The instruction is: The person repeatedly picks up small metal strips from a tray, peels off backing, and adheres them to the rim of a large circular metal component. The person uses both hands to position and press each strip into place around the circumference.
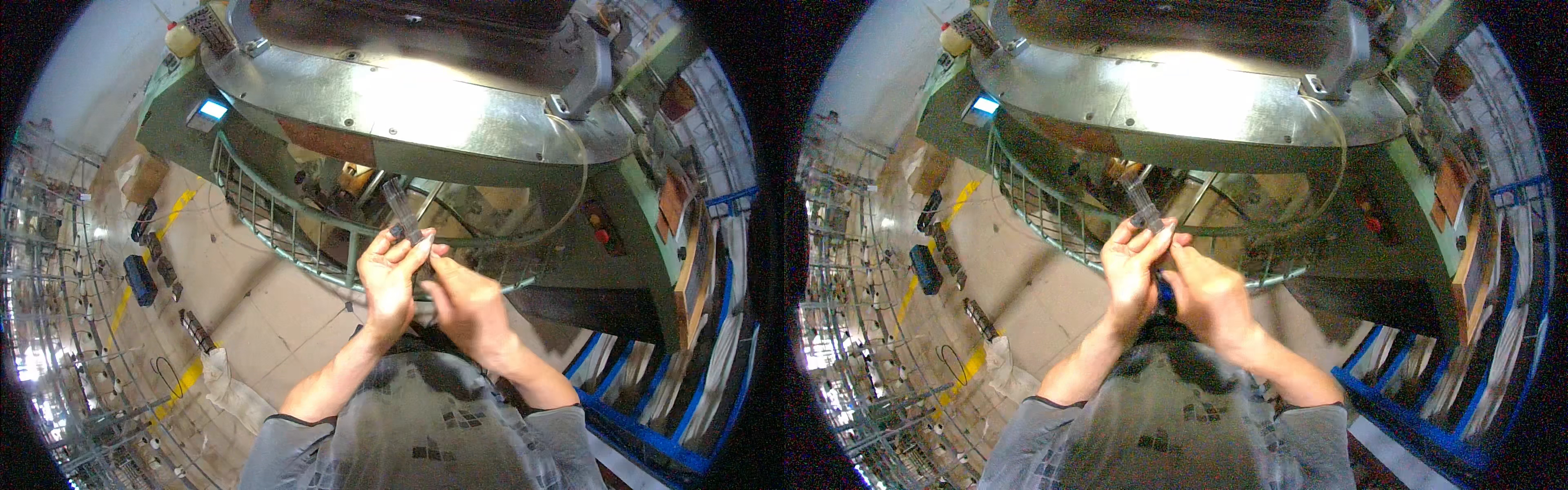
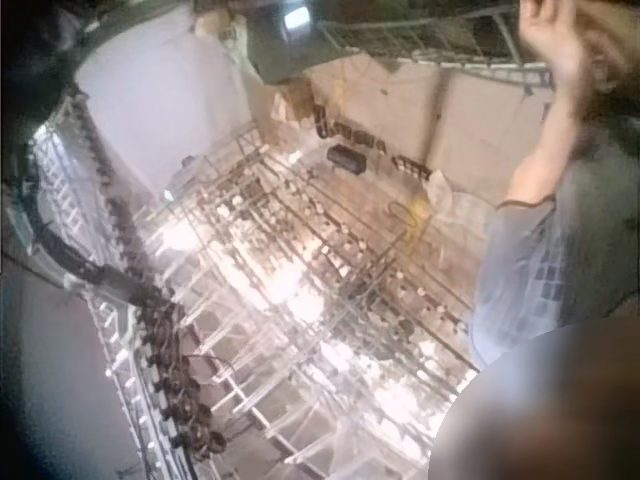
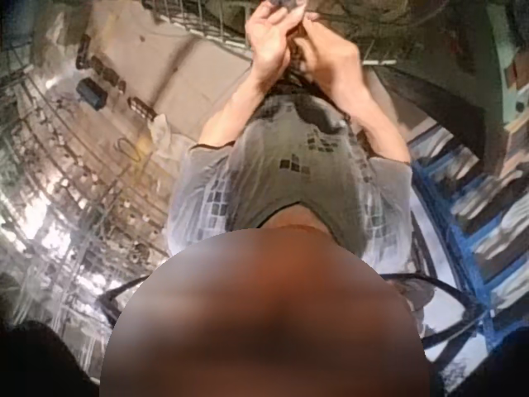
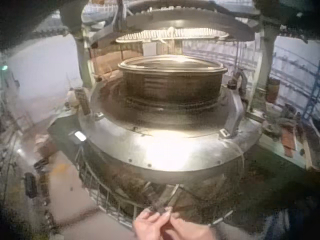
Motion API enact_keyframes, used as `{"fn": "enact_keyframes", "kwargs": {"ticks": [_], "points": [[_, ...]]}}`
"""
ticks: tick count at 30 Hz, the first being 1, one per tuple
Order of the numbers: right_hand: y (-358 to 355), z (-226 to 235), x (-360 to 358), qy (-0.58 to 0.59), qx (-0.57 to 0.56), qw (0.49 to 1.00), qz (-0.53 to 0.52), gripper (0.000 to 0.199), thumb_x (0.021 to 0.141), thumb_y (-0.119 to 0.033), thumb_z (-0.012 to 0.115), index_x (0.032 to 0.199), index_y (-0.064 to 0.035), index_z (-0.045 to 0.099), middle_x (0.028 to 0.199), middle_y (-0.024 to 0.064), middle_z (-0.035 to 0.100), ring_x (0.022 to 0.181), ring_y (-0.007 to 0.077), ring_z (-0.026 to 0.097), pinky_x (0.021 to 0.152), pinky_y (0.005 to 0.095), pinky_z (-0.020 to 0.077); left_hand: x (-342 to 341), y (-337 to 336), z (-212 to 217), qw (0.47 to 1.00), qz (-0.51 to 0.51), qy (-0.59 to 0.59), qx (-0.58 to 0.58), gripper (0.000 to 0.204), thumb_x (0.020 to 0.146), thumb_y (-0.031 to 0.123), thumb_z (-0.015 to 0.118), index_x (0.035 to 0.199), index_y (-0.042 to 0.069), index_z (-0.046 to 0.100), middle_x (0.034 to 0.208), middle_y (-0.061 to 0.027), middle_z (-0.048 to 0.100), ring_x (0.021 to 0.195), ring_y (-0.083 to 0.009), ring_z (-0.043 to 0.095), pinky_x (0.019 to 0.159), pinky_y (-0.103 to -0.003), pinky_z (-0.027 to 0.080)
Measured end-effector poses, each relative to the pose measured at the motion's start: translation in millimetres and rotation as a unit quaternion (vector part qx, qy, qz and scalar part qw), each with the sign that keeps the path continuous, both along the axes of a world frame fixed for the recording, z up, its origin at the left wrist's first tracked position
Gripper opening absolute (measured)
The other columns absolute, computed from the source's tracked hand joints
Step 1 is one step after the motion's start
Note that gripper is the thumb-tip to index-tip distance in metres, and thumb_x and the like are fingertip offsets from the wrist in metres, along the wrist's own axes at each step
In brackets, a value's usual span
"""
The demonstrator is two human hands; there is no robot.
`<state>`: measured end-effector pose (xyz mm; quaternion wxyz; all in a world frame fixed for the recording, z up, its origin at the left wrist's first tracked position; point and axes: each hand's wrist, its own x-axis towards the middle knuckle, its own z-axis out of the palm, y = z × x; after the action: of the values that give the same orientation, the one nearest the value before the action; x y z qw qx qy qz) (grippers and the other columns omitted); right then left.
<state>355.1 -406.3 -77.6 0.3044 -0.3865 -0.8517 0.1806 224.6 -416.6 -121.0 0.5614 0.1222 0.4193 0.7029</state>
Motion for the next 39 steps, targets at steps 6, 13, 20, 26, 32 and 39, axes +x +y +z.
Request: {"fn": "enact_keyframes", "kwargs": {"ticks": [6, 13, 20, 26, 32, 39], "points": [[55, 15, 13, 0.241, -0.407, 0.881, 0.001, 0.053, 0.087, -0.002, 0.072, 0.137, 0.0039, 0.054, 0.115, 0.0125, 0.071, 0.102, 0.0143, 0.065, 0.089, 0.0292, 0.0527, -36, -15, 9, 0.965, -0.254, 0.046, -0.040, 0.028, 0.087, 0.001, 0.073, 0.113, -0.001, 0.063, 0.101, -0.0153, 0.075, 0.080, -0.0227, 0.074, 0.072, -0.034, 0.061], [90, 1, 10, 0.284, -0.526, 0.799, 0.064, 0.047, 0.085, -0.006, 0.077, 0.129, 0.0031, 0.062, 0.088, 0.0055, 0.073, 0.074, 0.0058, 0.063, 0.066, 0.0214, 0.0513, -25, -16, 21, 0.958, -0.273, 0.001, -0.090, 0.033, 0.088, -0.006, 0.068, 0.120, -0.004, 0.061, 0.106, -0.0176, 0.073, 0.086, -0.0248, 0.074, 0.076, -0.036, 0.062], [99, -12, -7, 0.307, -0.447, 0.840, 0.007, 0.039, 0.084, -0.006, 0.079, 0.121, 0.0018, 0.067, 0.090, 0.0056, 0.073, 0.078, 0.0070, 0.065, 0.067, 0.0222, 0.0533, -26, -13, 25, 0.965, -0.207, 0.105, -0.125, 0.031, 0.092, -0.002, 0.067, 0.122, -0.004, 0.059, 0.113, -0.0158, 0.072, 0.089, -0.0244, 0.074, 0.077, -0.035, 0.063], [96, -23, -31, 0.268, -0.398, 0.877, 0.017, 0.041, 0.085, -0.012, 0.077, 0.122, 0.0026, 0.067, 0.082, 0.0031, 0.070, 0.074, 0.0078, 0.061, 0.064, 0.0263, 0.0522, -61, 1, 18, 0.950, -0.271, 0.072, -0.136, 0.031, 0.090, -0.003, 0.069, 0.120, -0.003, 0.060, 0.107, -0.0166, 0.073, 0.086, -0.0283, 0.074, 0.071, -0.039, 0.065], [84, -26, -91, 0.380, -0.521, 0.764, -0.035, 0.030, 0.088, -0.013, 0.076, 0.113, 0.0036, 0.069, 0.098, 0.0089, 0.074, 0.087, 0.0144, 0.068, 0.079, 0.0294, 0.0549, -128, 12, 19, 0.930, -0.329, 0.080, -0.142, 0.033, 0.086, -0.005, 0.071, 0.118, -0.001, 0.060, 0.106, -0.0171, 0.073, 0.082, -0.0313, 0.075, 0.068, -0.041, 0.065], [88, -32, -176, 0.402, -0.574, 0.711, -0.066, 0.029, 0.087, -0.014, 0.076, 0.111, 0.0022, 0.071, 0.101, 0.0106, 0.074, 0.092, 0.0195, 0.070, 0.087, 0.0342, 0.0543, -225, 37, 19, 0.910, -0.375, 0.048, -0.171, 0.032, 0.087, -0.005, 0.070, 0.118, -0.004, 0.059, 0.105, -0.0179, 0.073, 0.082, -0.0305, 0.075, 0.071, -0.043, 0.065]]}}
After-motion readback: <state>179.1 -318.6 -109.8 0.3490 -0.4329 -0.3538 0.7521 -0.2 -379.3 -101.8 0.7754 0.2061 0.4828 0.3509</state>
